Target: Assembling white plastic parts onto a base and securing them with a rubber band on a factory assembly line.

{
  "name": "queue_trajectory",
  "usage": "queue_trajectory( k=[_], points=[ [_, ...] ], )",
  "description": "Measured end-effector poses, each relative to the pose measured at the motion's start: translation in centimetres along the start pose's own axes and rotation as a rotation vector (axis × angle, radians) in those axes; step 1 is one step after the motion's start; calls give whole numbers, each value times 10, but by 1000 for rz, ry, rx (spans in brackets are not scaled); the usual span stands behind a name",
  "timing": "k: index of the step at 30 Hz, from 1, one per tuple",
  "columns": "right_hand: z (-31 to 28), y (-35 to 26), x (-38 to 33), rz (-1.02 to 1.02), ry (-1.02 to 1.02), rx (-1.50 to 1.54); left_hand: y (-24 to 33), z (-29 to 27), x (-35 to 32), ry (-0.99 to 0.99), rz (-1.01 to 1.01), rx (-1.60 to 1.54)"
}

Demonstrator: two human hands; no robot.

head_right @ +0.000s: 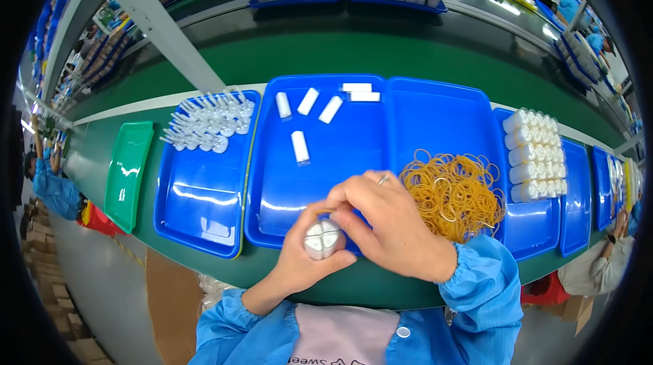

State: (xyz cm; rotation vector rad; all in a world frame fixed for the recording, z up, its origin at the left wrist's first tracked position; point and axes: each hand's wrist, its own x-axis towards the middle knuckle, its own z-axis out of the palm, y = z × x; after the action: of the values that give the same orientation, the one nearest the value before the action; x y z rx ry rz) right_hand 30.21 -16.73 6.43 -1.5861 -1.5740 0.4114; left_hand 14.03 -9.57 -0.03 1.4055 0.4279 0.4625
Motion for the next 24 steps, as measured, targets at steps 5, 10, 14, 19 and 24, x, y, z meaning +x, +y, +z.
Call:
queue_trajectory(
  k=[5, 10, 14, 19, 24],
  points=[
    [10, -30, 7, 241, -86, 444, -1, -2, 4, -86, -27, 479],
    [31, -46, -29, -558, -132, -457, 3, -19, 11, -140, -194, -19],
    [-3, -24, -39, -137, -245, -619, 2, -46, -11, -29, -133, -512],
    [-10, -24, -42, -147, -343, 259, -13, -40, -10, -88, -117, -1127],
    [17, 1, -81, 202, -19, 1671, -4, -29, -12, -77, -15, -1075]
  ],
)
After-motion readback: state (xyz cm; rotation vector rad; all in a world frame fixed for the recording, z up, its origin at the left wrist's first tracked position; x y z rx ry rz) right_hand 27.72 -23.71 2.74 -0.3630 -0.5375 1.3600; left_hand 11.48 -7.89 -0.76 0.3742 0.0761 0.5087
